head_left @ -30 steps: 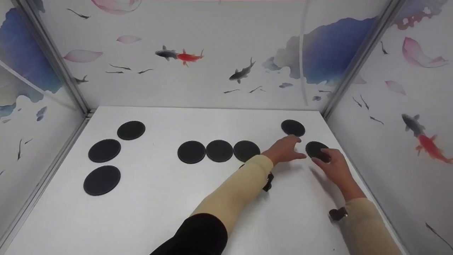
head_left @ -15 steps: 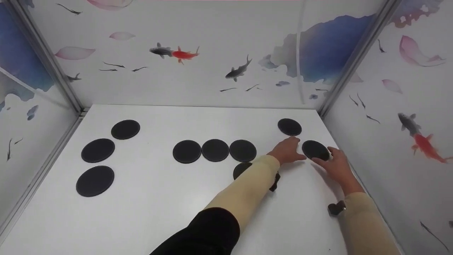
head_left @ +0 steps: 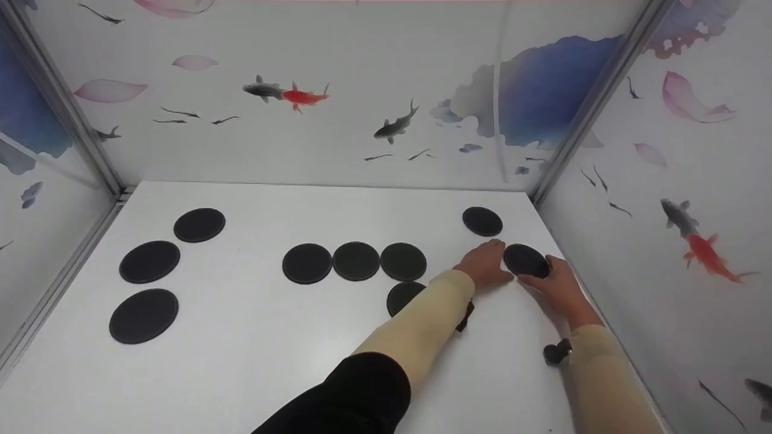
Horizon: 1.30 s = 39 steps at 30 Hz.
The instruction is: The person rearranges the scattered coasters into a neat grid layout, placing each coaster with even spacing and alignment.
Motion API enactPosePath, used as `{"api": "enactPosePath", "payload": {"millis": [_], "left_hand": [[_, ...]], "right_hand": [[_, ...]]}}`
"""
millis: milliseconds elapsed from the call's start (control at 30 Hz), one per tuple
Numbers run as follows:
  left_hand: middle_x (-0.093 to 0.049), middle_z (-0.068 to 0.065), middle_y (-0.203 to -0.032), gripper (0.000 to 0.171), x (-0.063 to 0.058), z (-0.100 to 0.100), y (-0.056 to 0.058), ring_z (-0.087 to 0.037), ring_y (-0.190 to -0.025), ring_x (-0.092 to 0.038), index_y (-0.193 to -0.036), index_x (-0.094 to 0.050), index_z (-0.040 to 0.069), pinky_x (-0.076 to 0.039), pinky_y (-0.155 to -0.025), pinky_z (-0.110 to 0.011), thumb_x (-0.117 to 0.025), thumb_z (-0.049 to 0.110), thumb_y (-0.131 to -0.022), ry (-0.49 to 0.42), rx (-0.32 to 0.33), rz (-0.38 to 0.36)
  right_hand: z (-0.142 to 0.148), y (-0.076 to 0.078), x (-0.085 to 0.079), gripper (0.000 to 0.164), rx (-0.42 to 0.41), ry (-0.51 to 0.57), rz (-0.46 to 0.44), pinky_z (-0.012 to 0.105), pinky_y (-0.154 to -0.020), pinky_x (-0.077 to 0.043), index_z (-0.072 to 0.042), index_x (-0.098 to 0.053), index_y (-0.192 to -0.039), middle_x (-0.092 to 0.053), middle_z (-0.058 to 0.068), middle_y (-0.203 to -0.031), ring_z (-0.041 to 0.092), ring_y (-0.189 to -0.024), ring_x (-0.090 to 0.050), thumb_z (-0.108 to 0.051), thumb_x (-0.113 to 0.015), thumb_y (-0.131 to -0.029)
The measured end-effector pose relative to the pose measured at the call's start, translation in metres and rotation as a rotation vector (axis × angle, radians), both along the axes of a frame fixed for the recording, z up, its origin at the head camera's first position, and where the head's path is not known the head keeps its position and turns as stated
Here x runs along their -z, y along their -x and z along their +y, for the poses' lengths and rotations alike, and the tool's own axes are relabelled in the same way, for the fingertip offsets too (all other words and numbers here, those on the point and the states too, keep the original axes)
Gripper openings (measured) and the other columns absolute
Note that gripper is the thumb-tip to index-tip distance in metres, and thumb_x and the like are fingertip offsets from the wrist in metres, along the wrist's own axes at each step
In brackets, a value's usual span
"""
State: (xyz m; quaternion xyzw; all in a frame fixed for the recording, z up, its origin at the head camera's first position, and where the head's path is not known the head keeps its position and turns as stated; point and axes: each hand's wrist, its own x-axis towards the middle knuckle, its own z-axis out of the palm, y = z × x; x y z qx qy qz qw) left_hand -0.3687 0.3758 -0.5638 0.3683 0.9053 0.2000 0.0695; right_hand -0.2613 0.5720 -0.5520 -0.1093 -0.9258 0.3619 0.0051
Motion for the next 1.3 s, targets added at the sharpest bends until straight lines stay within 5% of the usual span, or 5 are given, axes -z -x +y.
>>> {"api": "enactPosePath", "payload": {"millis": [567, 800, 900, 1033, 1300], "left_hand": [[-0.05, 0.005, -0.169, 0.07, 0.007, 0.011, 0.009, -0.01, -0.156, -0.045, -0.166, -0.05, 0.02, -0.033, -0.126, -0.024, -0.07, 0.052, -0.107, -0.03, 0.041, 0.026], [-0.073, -0.008, -0.142, 0.042, -0.054, -0.037, -0.046, -0.022, -0.136, -0.066, -0.144, -0.073, 0.016, -0.049, -0.116, -0.035, -0.067, 0.038, -0.108, -0.248, 0.081, 0.036], [-0.073, -0.007, -0.142, 0.044, -0.055, -0.036, -0.047, -0.02, -0.136, -0.066, -0.144, -0.072, 0.014, -0.049, -0.116, -0.033, -0.068, 0.039, -0.107, -0.235, 0.059, 0.022], [-0.072, -0.003, -0.144, 0.045, -0.047, -0.027, -0.04, -0.016, -0.136, -0.065, -0.146, -0.07, 0.015, -0.048, -0.116, -0.031, -0.07, 0.039, -0.108, -0.19, 0.036, -0.005], [-0.071, 0.006, -0.142, 0.051, -0.003, 0.009, -0.001, -0.01, -0.133, -0.064, -0.148, -0.067, 0.02, -0.047, -0.114, -0.026, -0.074, 0.045, -0.105, -0.078, 0.041, 0.033]], "right_hand": [[0.006, 0.001, 0.004, 0.099, -0.006, -0.008, -0.009, 0.069, -0.127, -0.03, 0.013, -0.026, -0.167, -0.036, 0.039, -0.167, 0.056, -0.156, -0.035, -0.037, -0.081, -0.103], [0.005, -0.003, 0.003, 0.096, 0.011, 0.003, -0.019, 0.067, -0.128, -0.029, 0.011, -0.027, -0.168, -0.035, 0.037, -0.169, 0.054, -0.158, -0.033, -0.036, -0.08, -0.103], [0.004, -0.003, 0.004, 0.096, 0.014, -0.002, -0.033, 0.067, -0.128, -0.029, 0.01, -0.027, -0.169, -0.034, 0.037, -0.17, 0.054, -0.159, -0.032, -0.037, -0.08, -0.103], [0.003, -0.002, 0.003, 0.095, 0.023, -0.002, -0.033, 0.066, -0.129, -0.029, 0.008, -0.029, -0.169, -0.036, 0.035, -0.17, 0.053, -0.159, -0.033, -0.039, -0.079, -0.104], [0.004, 0.0, 0.004, 0.096, 0.035, -0.003, -0.013, 0.065, -0.128, -0.031, 0.011, -0.03, -0.168, -0.038, 0.037, -0.167, 0.054, -0.157, -0.036, -0.038, -0.081, -0.103]]}}
